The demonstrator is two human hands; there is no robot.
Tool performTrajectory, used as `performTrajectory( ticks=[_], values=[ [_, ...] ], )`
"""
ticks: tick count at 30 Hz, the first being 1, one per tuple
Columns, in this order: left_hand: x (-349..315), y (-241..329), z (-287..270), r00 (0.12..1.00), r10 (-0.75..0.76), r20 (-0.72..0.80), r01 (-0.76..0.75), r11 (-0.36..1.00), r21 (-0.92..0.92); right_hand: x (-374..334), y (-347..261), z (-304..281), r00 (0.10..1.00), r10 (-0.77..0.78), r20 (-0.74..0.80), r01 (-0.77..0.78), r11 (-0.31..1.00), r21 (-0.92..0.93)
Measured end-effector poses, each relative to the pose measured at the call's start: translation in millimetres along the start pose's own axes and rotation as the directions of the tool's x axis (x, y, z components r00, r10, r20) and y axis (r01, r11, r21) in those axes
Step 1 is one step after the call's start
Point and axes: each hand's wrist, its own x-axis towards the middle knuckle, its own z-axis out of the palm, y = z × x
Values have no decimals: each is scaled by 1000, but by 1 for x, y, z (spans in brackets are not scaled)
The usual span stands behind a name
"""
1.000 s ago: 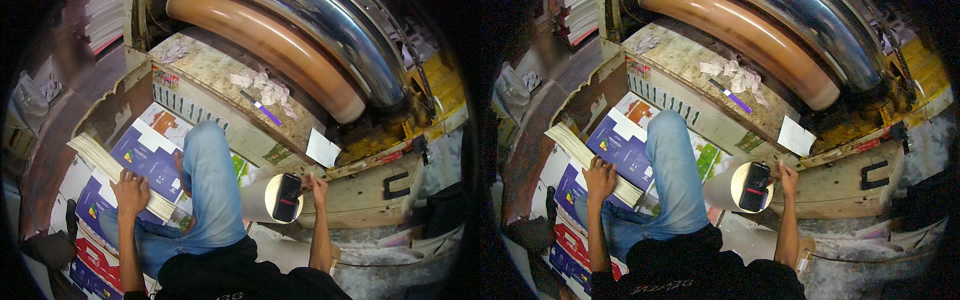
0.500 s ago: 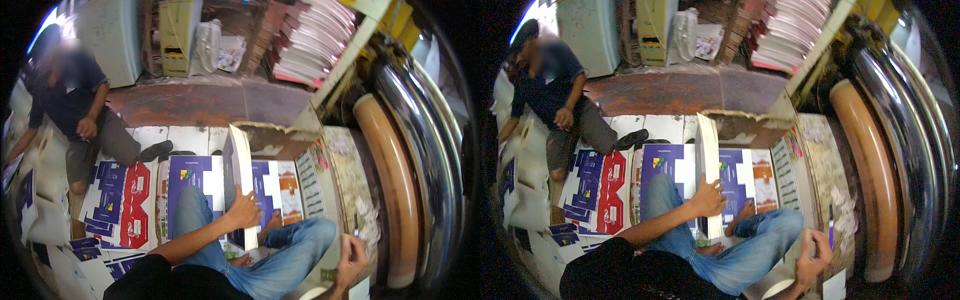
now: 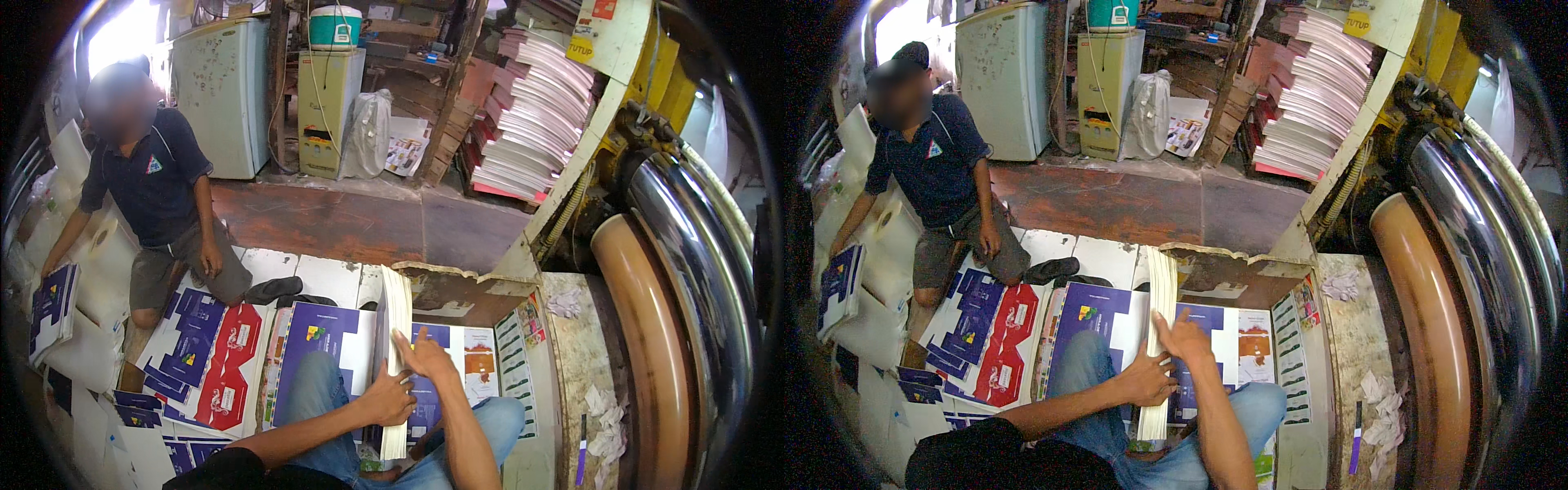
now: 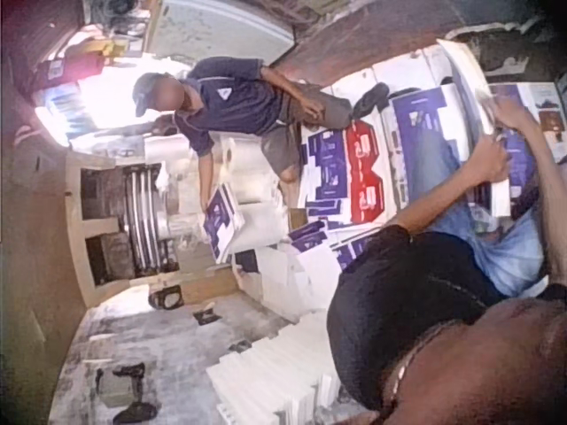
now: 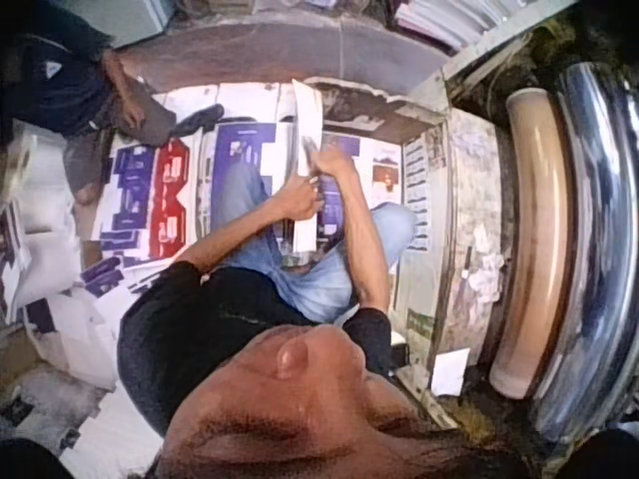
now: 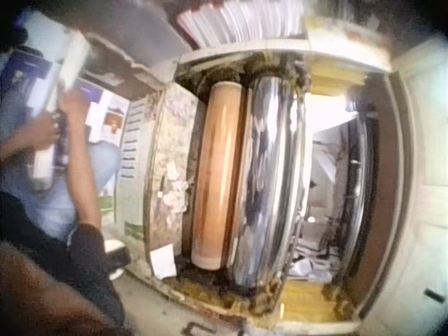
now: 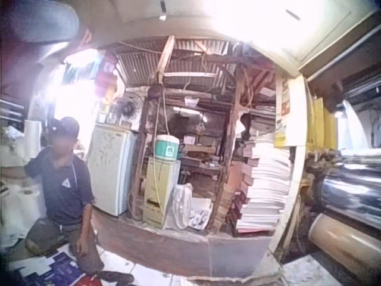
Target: The person organizes and fans through a large stack of printed paper sheets by hand while sitting on the floor of a manufacturing facility.
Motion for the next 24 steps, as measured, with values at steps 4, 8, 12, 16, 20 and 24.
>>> performTrajectory(
  ticks=[4, 8, 12, 16, 20, 24],
  values=[
    [9, 7, 6, 999, 14, 36, -15, 1000, 20, 18, -15, 7, 1000, -21, 4, 21, 999, 37],
    [15, 7, 4, 997, 17, 71, -23, 996, 81, 34, -25, 4, 999, -9, -34, 11, 999, 47],
    [-4, 4, -17, 999, 47, -10, -48, 971, -232, 43, -32, 9, 994, 90, -61, -91, 996, -8],
    [-52, -16, -20, 861, -261, -437, 40, 890, -454, 44, -30, 12, 992, 70, -102, -80, 992, -98],
    [-90, -91, 29, 611, -705, -361, 601, 709, -368, 43, -18, 10, 995, -25, -98, 6, 982, -187],
    [-103, -134, 101, 407, -910, 78, 908, 393, -145, 41, -10, 11, 985, 49, -166, -69, 991, -118]
  ],
)
